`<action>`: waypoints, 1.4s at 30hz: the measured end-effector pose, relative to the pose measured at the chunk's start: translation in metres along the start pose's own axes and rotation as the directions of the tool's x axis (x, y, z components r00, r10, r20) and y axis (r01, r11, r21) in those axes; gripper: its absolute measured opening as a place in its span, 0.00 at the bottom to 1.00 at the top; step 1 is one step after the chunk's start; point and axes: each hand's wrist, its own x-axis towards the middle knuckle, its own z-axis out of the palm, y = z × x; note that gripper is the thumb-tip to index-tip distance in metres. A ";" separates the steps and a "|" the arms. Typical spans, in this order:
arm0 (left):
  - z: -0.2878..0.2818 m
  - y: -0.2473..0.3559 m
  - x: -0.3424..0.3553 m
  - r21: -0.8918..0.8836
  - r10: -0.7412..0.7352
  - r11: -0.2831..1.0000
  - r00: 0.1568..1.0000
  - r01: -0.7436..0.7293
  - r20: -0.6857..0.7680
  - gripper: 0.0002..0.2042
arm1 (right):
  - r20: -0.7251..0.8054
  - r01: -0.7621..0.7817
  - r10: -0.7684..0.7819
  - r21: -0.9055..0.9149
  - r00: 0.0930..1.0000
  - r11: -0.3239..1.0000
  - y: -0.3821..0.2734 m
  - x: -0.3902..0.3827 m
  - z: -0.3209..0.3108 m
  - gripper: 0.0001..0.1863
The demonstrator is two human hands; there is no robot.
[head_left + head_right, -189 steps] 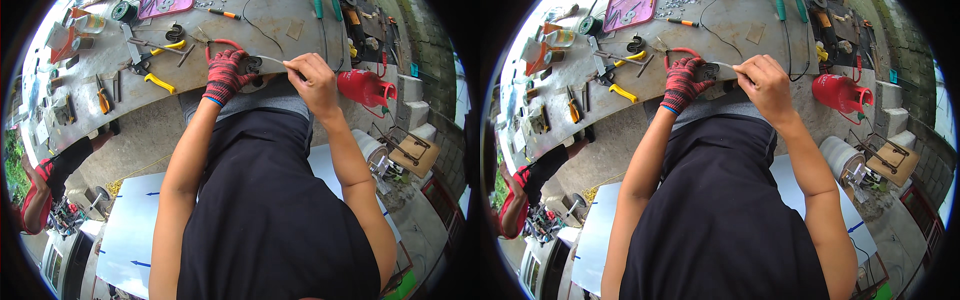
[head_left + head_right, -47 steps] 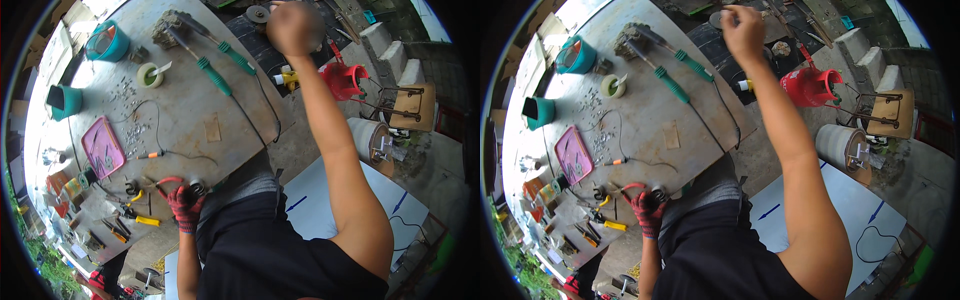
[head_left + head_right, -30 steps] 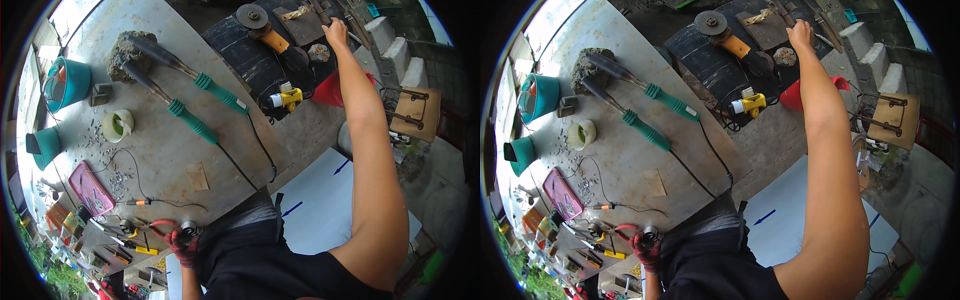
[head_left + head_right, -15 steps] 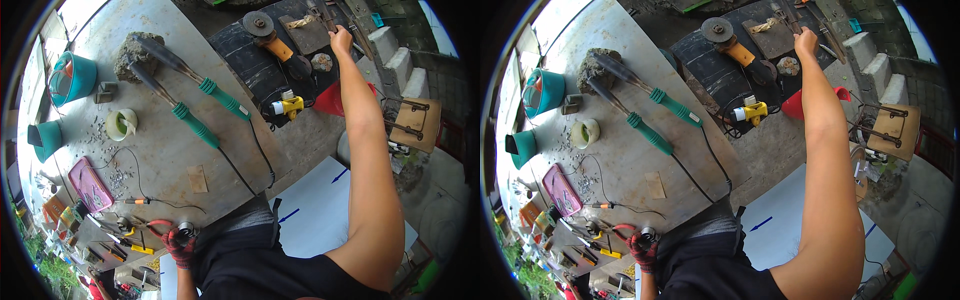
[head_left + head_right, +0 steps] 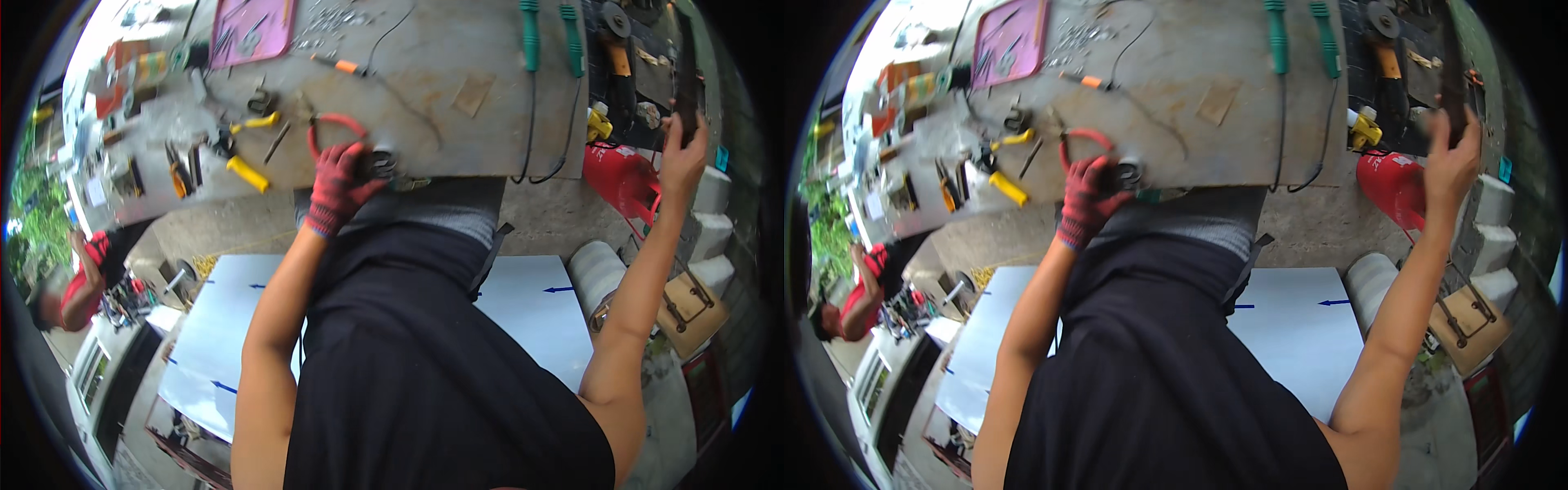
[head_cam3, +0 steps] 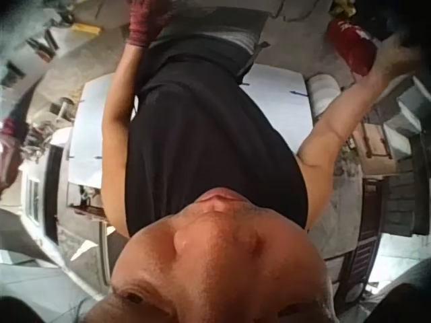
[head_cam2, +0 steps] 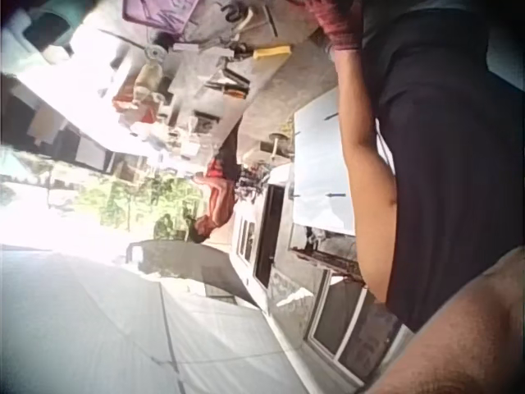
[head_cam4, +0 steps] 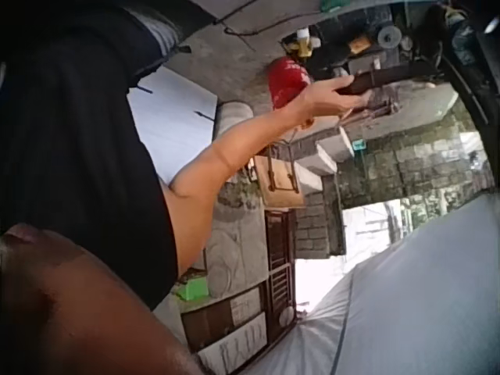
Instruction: The person uses a hammer to bend a metal rod into a hook shape on a workbench. They repeatedly strike the rod, check its curvature, and adjust its position using pliers and a file to refine the shape.
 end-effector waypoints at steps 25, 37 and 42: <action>0.004 0.001 0.000 -0.044 -0.160 0.985 0.982 0.164 0.097 0.34 | 0.553 0.448 -0.503 0.245 0.664 0.860 -0.192 -0.180 0.059 0.33; 0.002 0.003 0.000 -0.026 -0.164 0.986 0.981 0.167 0.105 0.34 | 0.511 0.505 -0.543 0.226 0.667 0.833 -0.190 -0.183 0.070 0.36; 0.001 0.003 0.001 -0.049 -0.161 0.984 0.980 0.168 0.120 0.35 | 0.475 0.538 -0.561 0.198 0.678 0.819 -0.185 -0.187 0.075 0.36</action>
